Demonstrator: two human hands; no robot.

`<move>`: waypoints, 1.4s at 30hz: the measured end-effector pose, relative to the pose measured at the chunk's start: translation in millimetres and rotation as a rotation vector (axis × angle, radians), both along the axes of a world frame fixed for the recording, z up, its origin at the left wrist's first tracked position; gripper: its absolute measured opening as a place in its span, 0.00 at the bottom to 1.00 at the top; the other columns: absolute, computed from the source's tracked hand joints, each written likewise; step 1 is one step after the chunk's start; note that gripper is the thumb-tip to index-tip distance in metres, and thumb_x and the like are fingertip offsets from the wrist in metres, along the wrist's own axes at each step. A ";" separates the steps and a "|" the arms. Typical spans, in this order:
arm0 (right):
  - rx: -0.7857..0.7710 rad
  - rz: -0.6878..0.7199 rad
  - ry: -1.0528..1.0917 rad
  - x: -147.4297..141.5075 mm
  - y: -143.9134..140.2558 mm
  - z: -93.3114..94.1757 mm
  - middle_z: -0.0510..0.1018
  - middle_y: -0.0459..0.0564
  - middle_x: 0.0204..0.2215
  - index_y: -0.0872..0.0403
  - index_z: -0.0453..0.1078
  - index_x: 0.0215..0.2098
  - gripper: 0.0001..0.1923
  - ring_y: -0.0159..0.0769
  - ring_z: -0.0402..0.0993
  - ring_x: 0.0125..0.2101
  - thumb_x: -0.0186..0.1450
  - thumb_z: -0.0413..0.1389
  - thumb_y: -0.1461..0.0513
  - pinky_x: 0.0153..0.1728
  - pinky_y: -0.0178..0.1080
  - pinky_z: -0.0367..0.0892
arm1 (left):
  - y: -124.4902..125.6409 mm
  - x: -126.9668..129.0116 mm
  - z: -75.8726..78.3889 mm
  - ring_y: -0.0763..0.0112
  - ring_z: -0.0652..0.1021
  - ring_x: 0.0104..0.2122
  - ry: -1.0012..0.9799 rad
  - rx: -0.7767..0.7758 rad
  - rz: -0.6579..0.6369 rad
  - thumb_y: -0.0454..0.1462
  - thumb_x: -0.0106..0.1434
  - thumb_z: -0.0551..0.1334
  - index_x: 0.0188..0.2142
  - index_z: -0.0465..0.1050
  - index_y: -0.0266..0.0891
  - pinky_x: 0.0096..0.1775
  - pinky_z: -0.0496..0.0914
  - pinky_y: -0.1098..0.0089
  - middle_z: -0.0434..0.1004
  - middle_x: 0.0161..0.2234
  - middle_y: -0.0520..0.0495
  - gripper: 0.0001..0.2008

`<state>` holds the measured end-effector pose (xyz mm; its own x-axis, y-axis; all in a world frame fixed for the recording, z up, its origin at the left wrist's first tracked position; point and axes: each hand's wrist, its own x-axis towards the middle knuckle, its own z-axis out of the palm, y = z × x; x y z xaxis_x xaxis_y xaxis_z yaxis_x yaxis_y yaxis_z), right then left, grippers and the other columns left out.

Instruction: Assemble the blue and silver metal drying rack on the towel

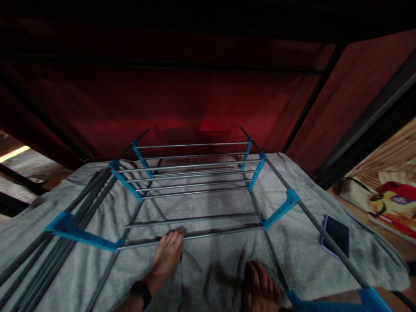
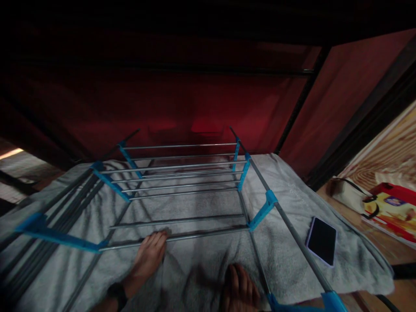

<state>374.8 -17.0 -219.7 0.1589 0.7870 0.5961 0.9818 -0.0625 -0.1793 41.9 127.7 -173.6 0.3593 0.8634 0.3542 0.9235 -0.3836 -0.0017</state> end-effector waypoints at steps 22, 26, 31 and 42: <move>0.026 0.019 -0.117 15.9 5.2 -6.2 0.82 0.55 0.53 0.52 0.71 0.61 0.21 0.44 0.76 0.45 0.72 0.48 0.62 0.47 0.47 0.60 | -4.8 18.7 22.8 0.58 0.78 0.53 -0.064 -0.169 0.008 0.26 0.71 0.52 0.54 0.75 0.37 0.59 0.68 0.55 0.81 0.51 0.42 0.19; -0.043 0.001 -0.038 8.4 2.7 3.2 0.80 0.56 0.55 0.52 0.70 0.61 0.21 0.47 0.75 0.48 0.73 0.47 0.63 0.48 0.50 0.61 | -3.2 18.2 21.2 0.58 0.77 0.54 -0.076 -0.179 -0.008 0.26 0.70 0.52 0.55 0.74 0.39 0.60 0.67 0.55 0.80 0.53 0.42 0.20; -0.075 -0.001 0.022 4.6 1.9 8.2 0.79 0.57 0.56 0.51 0.69 0.61 0.21 0.49 0.75 0.50 0.74 0.45 0.62 0.51 0.52 0.60 | -2.0 17.5 22.9 0.58 0.76 0.53 -0.088 -0.180 -0.031 0.25 0.69 0.52 0.53 0.74 0.40 0.59 0.66 0.56 0.80 0.51 0.43 0.19; -0.105 0.011 0.081 1.9 3.6 15.5 0.78 0.56 0.57 0.50 0.69 0.61 0.21 0.48 0.72 0.55 0.74 0.44 0.62 0.57 0.51 0.59 | 4.2 19.0 27.2 0.57 0.77 0.50 -0.077 -0.176 -0.035 0.25 0.68 0.54 0.48 0.76 0.38 0.56 0.66 0.58 0.80 0.47 0.42 0.16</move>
<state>376.8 -13.5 -204.2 0.1945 0.8466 0.4955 0.9651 -0.0748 -0.2510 60.9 131.8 -146.4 0.3681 0.9019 0.2260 0.9044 -0.4038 0.1382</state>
